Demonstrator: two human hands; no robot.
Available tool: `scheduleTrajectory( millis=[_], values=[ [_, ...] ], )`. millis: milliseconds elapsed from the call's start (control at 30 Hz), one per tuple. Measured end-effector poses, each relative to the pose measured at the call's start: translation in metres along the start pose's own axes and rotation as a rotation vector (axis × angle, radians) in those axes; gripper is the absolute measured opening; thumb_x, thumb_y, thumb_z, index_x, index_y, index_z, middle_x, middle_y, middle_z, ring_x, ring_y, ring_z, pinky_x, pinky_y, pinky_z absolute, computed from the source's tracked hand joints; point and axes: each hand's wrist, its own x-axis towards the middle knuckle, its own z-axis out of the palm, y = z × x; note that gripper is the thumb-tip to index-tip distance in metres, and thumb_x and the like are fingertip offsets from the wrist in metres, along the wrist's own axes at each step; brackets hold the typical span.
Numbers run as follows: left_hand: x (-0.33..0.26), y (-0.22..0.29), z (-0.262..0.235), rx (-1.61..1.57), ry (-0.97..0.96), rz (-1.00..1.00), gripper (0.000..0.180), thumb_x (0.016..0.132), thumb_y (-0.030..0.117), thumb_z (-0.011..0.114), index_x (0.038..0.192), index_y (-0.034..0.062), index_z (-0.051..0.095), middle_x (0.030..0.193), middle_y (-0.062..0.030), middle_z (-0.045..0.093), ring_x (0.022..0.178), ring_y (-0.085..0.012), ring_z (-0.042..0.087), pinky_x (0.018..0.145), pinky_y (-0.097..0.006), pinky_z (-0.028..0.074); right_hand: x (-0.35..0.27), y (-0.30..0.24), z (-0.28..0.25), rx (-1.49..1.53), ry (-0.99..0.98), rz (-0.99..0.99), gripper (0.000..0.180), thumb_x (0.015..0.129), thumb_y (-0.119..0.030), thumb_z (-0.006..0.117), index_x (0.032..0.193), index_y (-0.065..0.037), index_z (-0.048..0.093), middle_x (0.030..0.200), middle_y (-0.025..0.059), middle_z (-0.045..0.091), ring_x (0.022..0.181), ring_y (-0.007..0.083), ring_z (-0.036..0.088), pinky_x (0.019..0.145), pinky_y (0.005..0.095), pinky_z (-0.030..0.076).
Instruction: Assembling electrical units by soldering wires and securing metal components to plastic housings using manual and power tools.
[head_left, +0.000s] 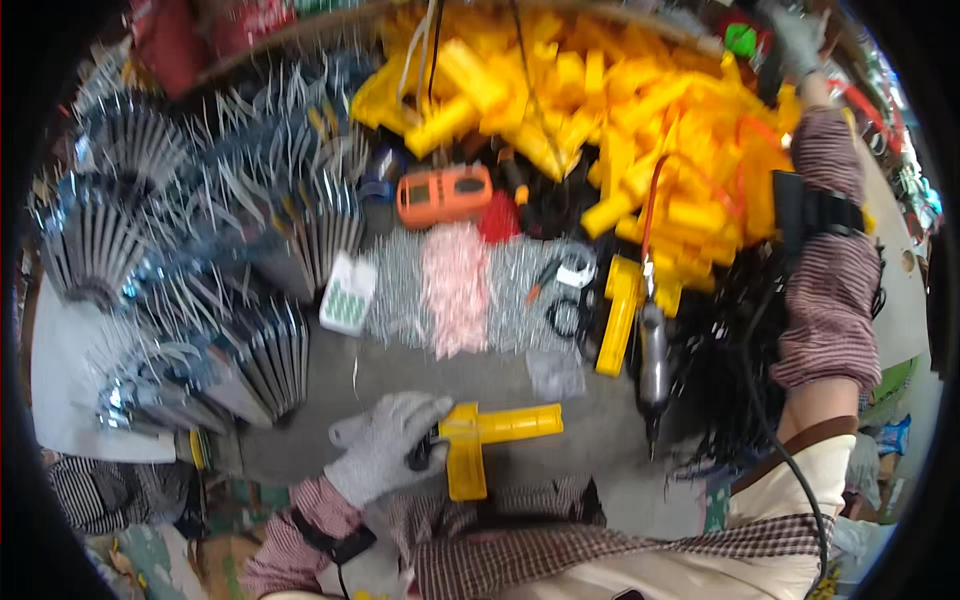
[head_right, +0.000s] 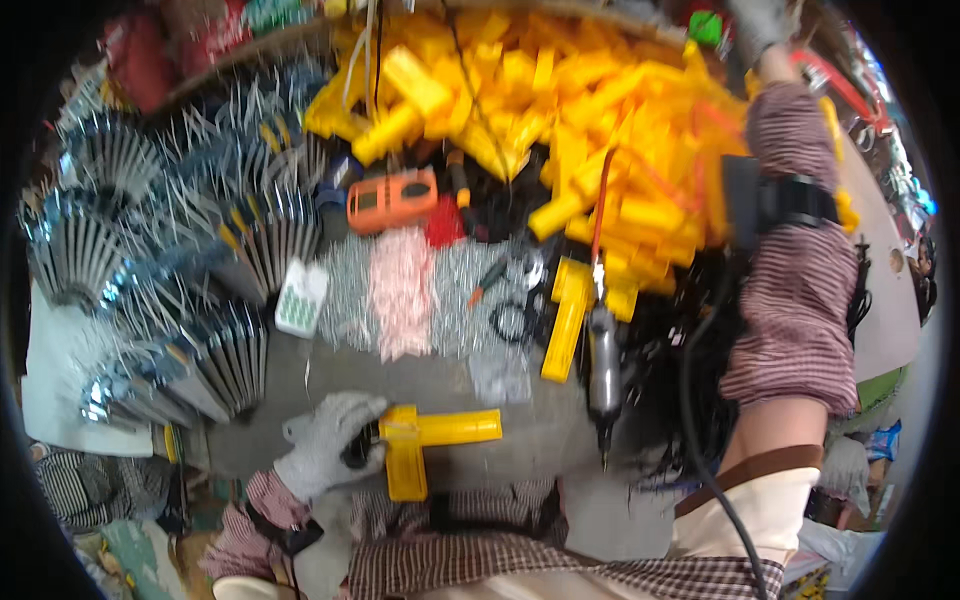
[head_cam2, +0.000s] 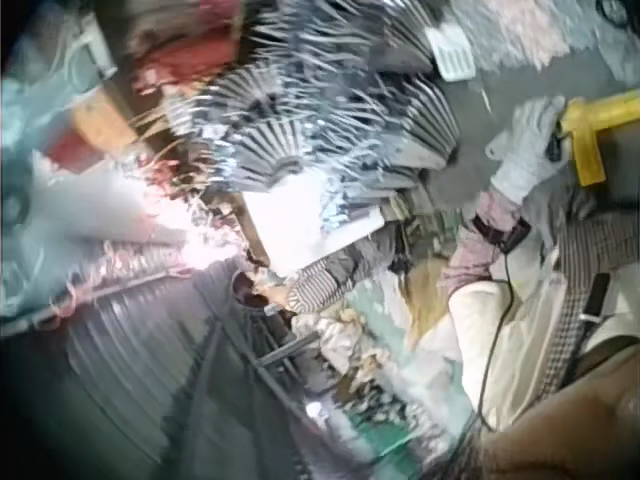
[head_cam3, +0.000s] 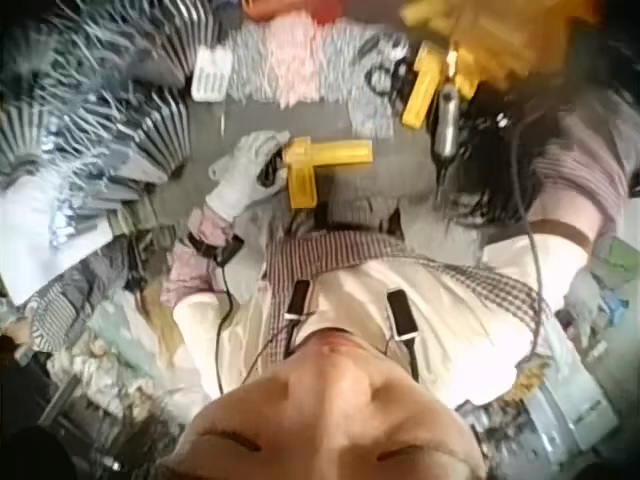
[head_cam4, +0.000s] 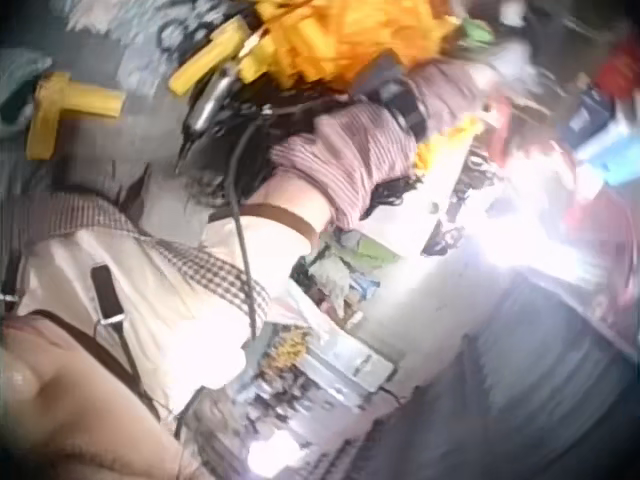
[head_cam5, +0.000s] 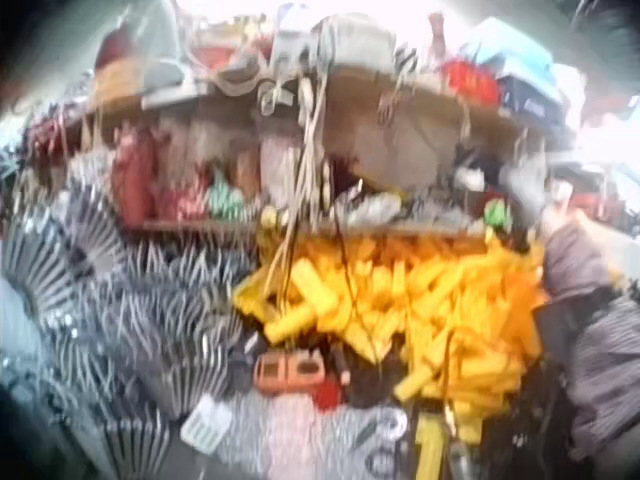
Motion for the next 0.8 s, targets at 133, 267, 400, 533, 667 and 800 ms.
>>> scheduleTrajectory(
  millis=[133, 267, 400, 533, 667, 800],
  values=[
    [-0.008, 0.005, -0.008, 0.001, 0.066, 0.021, 0.061, 0.071, 0.026, 0.086, 0.122, 0.0101, 0.057, 0.120, -0.0130, 0.059, 0.117, -0.0346, 0.057, 0.101, -0.050, 0.043, -0.090, -0.149, -0.074, 0.355, -0.445, -0.292, 0.034, 0.086, -0.030, 0.070, 0.112, -0.008, 0.069, 0.119, 0.0164, 0.065, 0.112, 0.0340, 0.062, 0.096, 0.0484, 0.048],
    [0.000, 0.005, 0.010, 0.141, -0.017, 0.115, 0.050, 0.068, 0.039, 0.086, 0.104, 0.0129, 0.063, 0.121, -0.0084, 0.060, 0.120, -0.0312, 0.056, 0.106, -0.053, 0.041, -0.175, -0.233, -0.142, 0.540, -0.945, -0.458, 0.032, 0.084, -0.025, 0.074, 0.110, -0.007, 0.068, 0.123, 0.0153, 0.062, 0.117, 0.0333, 0.059, 0.100, 0.0483, 0.046],
    [0.004, 0.004, 0.009, 0.202, 0.001, 0.321, 0.043, 0.073, 0.046, 0.080, 0.099, 0.0154, 0.066, 0.121, -0.0052, 0.061, 0.123, -0.0290, 0.054, 0.110, -0.055, 0.037, -0.290, -0.241, -0.142, 0.623, -1.190, -0.283, 0.031, 0.083, -0.019, 0.078, 0.109, -0.006, 0.067, 0.128, 0.0142, 0.059, 0.121, 0.0327, 0.055, 0.104, 0.0482, 0.044],
    [0.044, 0.008, -0.017, 0.096, 0.025, 0.118, 0.031, 0.086, 0.034, 0.072, 0.108, 0.0136, 0.066, 0.119, -0.0063, 0.062, 0.120, -0.0303, 0.055, 0.110, -0.049, 0.038, -0.381, -0.226, -0.130, 0.543, -1.173, -0.099, 0.028, 0.086, -0.027, 0.074, 0.108, -0.011, 0.066, 0.119, 0.0095, 0.058, 0.116, 0.0319, 0.055, 0.099, 0.0481, 0.045],
    [0.124, -0.020, -0.012, 0.417, 0.052, 0.091, 0.029, 0.083, 0.013, 0.070, 0.112, 0.0097, 0.066, 0.118, -0.0142, 0.058, 0.117, -0.0357, 0.053, 0.103, -0.045, 0.042, -0.379, -0.228, -0.129, 0.509, -1.118, -0.057, 0.024, 0.085, -0.017, 0.076, 0.105, -0.008, 0.065, 0.117, 0.0128, 0.057, 0.113, 0.0351, 0.055, 0.096, 0.0470, 0.047],
    [0.140, -0.039, 0.002, 0.355, 0.108, 0.185, 0.015, 0.079, 0.006, 0.065, 0.094, 0.0036, 0.065, 0.106, -0.0174, 0.060, 0.108, -0.0374, 0.057, 0.098, -0.047, 0.045, -0.379, -0.217, -0.130, 0.346, -1.032, -0.172, 0.027, 0.085, -0.017, 0.074, 0.109, -0.009, 0.065, 0.118, 0.0131, 0.056, 0.115, 0.0359, 0.054, 0.098, 0.0465, 0.049]
  ],
)
